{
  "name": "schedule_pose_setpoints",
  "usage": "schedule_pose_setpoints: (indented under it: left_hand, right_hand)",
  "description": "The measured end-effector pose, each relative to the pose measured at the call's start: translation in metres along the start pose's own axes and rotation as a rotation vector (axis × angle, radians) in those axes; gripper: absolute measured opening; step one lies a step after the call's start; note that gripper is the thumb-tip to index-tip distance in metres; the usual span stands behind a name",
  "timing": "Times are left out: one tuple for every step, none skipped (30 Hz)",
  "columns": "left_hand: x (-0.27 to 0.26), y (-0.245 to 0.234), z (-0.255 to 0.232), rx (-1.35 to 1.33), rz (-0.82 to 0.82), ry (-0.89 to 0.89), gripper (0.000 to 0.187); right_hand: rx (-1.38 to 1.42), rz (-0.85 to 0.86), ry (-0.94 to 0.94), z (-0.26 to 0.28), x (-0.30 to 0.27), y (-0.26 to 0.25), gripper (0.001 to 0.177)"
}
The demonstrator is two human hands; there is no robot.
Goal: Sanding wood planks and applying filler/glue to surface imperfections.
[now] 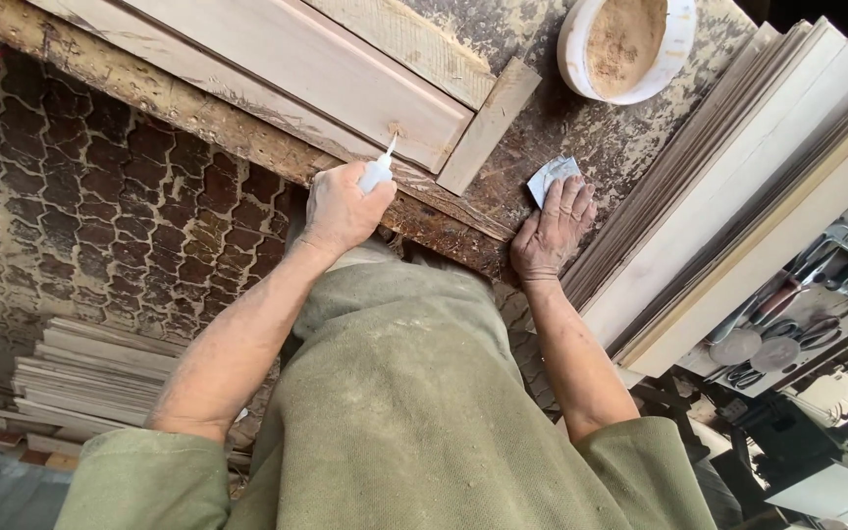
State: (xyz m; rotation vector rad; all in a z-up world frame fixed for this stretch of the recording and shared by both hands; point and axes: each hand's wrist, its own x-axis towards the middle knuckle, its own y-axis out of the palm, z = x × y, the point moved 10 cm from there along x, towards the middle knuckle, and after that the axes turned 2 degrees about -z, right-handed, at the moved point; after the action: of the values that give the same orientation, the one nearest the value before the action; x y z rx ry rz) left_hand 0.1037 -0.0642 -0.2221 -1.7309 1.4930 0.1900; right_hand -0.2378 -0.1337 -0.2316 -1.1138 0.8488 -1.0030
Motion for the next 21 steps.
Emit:
schedule_pose_setpoints:
  left_hand:
    - [-0.001, -0.001, -0.001, 0.003, -0.003, -0.003, 0.03]
    - [-0.001, -0.003, -0.001, 0.002, -0.009, -0.01, 0.031]
    - [-0.002, -0.006, -0.001, 0.0, -0.016, -0.017, 0.031]
    - [-0.003, -0.005, 0.001, 0.003, -0.017, -0.019, 0.031]
    - [-0.004, -0.006, 0.002, -0.002, -0.023, -0.014, 0.031]
    - [-0.002, -0.006, 0.002, -0.009, -0.031, -0.004, 0.032]
    - [-0.001, -0.005, 0.002, -0.009, -0.033, -0.002, 0.032]
    - [-0.001, -0.004, 0.001, -0.007, -0.037, 0.013, 0.032]
    - [-0.001, -0.003, 0.0, -0.005, -0.041, 0.028, 0.032]
    - [-0.002, 0.0, 0.0, -0.006, -0.042, 0.027, 0.032]
    - [-0.002, 0.002, -0.001, -0.008, -0.045, 0.03, 0.032]
    - [-0.002, 0.003, -0.001, -0.01, -0.051, 0.032, 0.032]
    - [-0.001, 0.003, 0.0, -0.01, -0.054, 0.03, 0.032]
    - [-0.001, 0.004, 0.003, -0.023, -0.06, 0.019, 0.032]
    - [-0.001, 0.005, 0.005, -0.037, -0.067, 0.007, 0.032]
    - [0.0, 0.004, 0.004, -0.037, -0.067, 0.007, 0.032]
    - [0.001, 0.004, 0.005, -0.038, -0.066, -0.009, 0.032]
    - [0.001, 0.005, 0.006, -0.041, -0.062, -0.026, 0.032]
    - [0.001, 0.007, 0.004, -0.043, -0.06, -0.026, 0.032]
    - [0.0, 0.009, 0.003, -0.036, -0.045, -0.031, 0.032]
    - [-0.001, 0.01, 0.003, -0.029, -0.031, -0.037, 0.032]
  right_hand:
    - [0.005, 0.002, -0.001, -0.001, 0.0, 0.001, 0.067]
    - [0.006, 0.005, 0.001, -0.002, -0.001, 0.003, 0.067]
    - [0.007, 0.009, 0.004, -0.002, -0.002, 0.005, 0.066]
    - [0.01, 0.011, 0.004, -0.002, -0.003, 0.005, 0.066]
    - [0.009, 0.013, 0.003, -0.002, -0.005, 0.005, 0.066]
    - [0.007, 0.009, 0.0, -0.003, -0.004, 0.004, 0.065]
    - [0.007, 0.007, -0.001, -0.002, -0.002, 0.004, 0.065]
    - [0.007, 0.006, -0.002, -0.002, -0.002, 0.004, 0.066]
    - [0.007, 0.005, -0.003, -0.001, -0.002, 0.003, 0.066]
    - [0.007, 0.005, -0.005, -0.002, -0.002, 0.003, 0.066]
    - [0.008, 0.004, -0.006, -0.003, -0.003, 0.003, 0.066]
    - [0.01, 0.002, -0.009, -0.002, -0.002, 0.003, 0.066]
    - [0.012, 0.002, -0.011, -0.001, -0.001, 0.003, 0.066]
    - [0.013, 0.008, -0.007, -0.001, -0.002, 0.003, 0.066]
    - [0.014, 0.014, -0.003, -0.001, -0.002, 0.003, 0.066]
    - [0.014, 0.014, -0.004, 0.0, -0.002, 0.003, 0.066]
    - [0.018, 0.013, 0.0, 0.0, -0.001, 0.004, 0.066]
    - [0.019, 0.014, 0.005, -0.001, -0.001, 0.003, 0.067]
    - [0.017, 0.016, 0.006, -0.002, -0.003, 0.002, 0.067]
    - [0.021, 0.018, 0.008, -0.002, -0.002, 0.002, 0.067]
    - [0.026, 0.021, 0.01, -0.001, -0.002, 0.001, 0.067]
